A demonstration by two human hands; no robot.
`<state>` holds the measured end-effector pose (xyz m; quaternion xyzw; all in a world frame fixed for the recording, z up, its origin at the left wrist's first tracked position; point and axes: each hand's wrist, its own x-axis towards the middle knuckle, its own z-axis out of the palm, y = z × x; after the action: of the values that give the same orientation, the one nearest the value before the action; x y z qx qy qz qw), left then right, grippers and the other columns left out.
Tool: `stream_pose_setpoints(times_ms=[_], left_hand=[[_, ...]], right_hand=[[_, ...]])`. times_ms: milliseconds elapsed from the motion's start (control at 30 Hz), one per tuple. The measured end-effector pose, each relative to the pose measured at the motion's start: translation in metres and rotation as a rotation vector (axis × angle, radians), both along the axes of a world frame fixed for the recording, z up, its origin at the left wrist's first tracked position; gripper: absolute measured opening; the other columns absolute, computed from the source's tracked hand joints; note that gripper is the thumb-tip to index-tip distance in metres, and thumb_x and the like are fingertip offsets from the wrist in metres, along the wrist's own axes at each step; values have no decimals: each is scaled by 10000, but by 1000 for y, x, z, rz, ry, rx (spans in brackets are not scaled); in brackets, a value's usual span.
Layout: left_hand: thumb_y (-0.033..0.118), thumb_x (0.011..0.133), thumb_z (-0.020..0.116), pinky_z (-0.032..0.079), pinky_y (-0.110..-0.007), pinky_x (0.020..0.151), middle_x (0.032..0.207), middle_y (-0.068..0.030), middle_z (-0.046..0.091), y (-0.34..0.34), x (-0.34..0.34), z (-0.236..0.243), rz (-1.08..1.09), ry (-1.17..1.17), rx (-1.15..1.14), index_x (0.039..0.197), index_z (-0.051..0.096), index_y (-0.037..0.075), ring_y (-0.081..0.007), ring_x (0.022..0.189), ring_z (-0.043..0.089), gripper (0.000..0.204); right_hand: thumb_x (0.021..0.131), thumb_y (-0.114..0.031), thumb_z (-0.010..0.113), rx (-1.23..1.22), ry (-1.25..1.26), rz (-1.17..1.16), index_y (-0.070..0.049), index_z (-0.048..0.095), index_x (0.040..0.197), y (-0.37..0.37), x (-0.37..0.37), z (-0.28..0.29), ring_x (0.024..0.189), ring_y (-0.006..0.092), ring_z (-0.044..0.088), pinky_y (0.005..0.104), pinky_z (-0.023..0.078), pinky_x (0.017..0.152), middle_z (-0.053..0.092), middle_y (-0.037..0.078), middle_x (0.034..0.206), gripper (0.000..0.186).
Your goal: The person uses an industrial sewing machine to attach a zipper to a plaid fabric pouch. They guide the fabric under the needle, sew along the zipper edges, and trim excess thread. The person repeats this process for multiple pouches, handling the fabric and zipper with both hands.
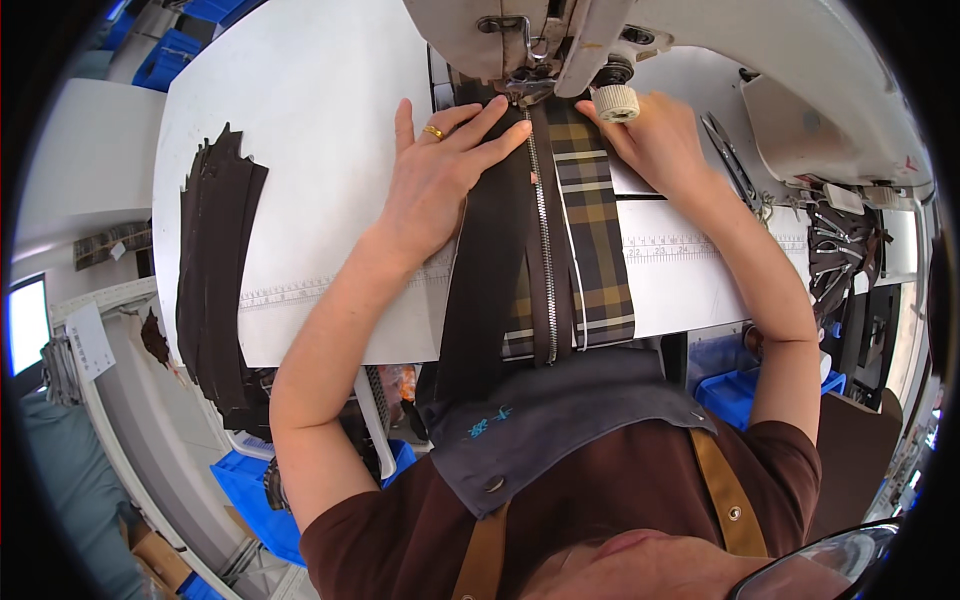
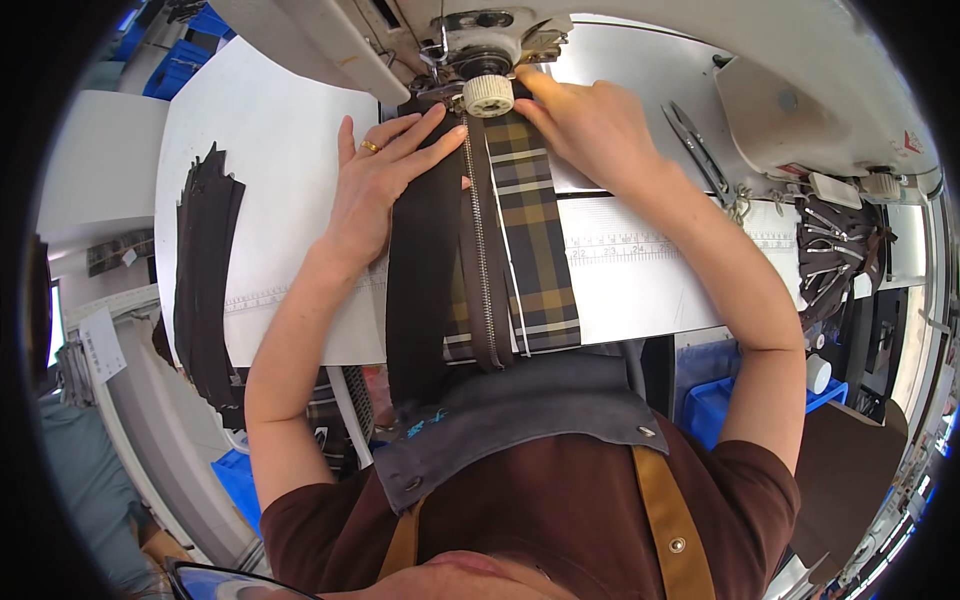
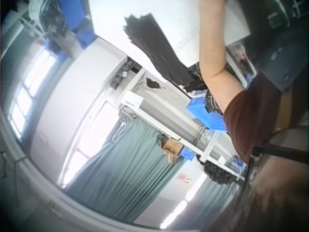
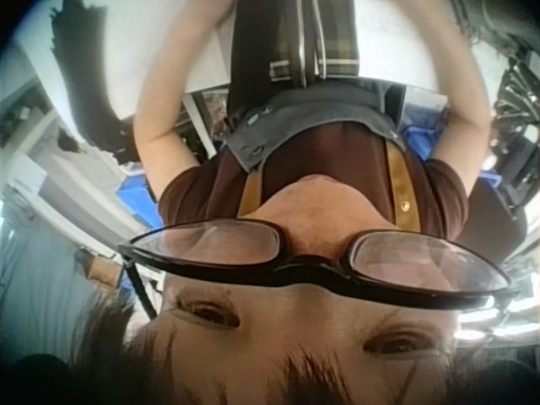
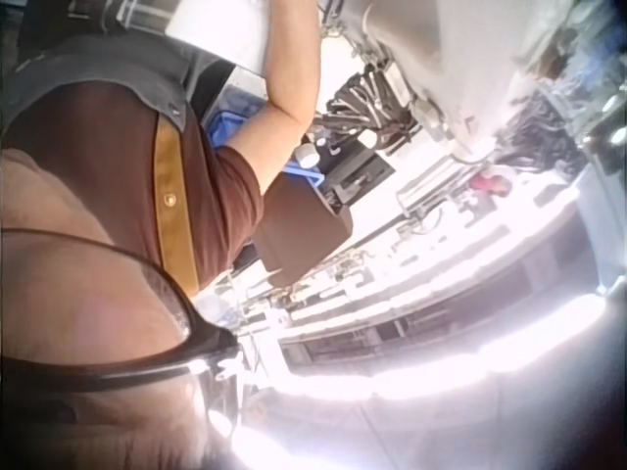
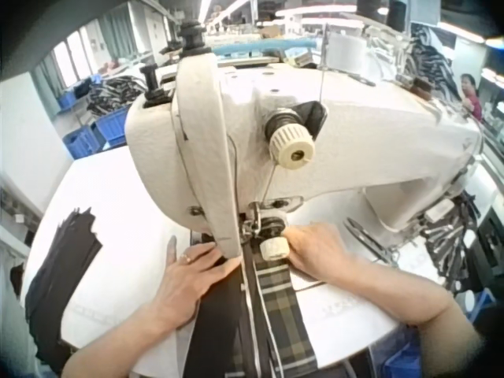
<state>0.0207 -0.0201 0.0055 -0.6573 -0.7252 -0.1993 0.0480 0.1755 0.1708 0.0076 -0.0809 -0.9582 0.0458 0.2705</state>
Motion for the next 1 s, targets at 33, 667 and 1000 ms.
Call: stream_pose_setpoints(times_ms=[33, 667, 1000], left_hand=[[-56, 762, 523, 161, -643, 1041, 1294, -45, 547, 1, 1, 1, -1, -7, 3, 1237, 568, 248, -258, 1168, 501, 566], [15, 790, 543, 160, -646, 1044, 1291, -30, 552, -1, -3, 2, -29, -43, 0, 1211, 592, 244, -250, 1201, 493, 482], [80, 842, 453, 58, -601, 1079, 1321, -36, 535, -3, -1, 3, -24, -60, -49, 1219, 608, 243, -229, 1240, 460, 439]], right_hand=[[874, -214, 559, -3, -22, -25, -112, 600, 933, 0, -4, -1, 574, 275, 603, 381, 463, 528, 619, 66, 645, 124], [861, -180, 560, -68, 29, 26, -70, 520, 793, 10, -9, -9, 601, 310, 596, 408, 451, 522, 613, 106, 673, 135], [776, -94, 603, -14, -131, 171, -165, 623, 1121, -21, 1, 3, 627, 236, 586, 344, 467, 571, 568, 49, 710, 354]])
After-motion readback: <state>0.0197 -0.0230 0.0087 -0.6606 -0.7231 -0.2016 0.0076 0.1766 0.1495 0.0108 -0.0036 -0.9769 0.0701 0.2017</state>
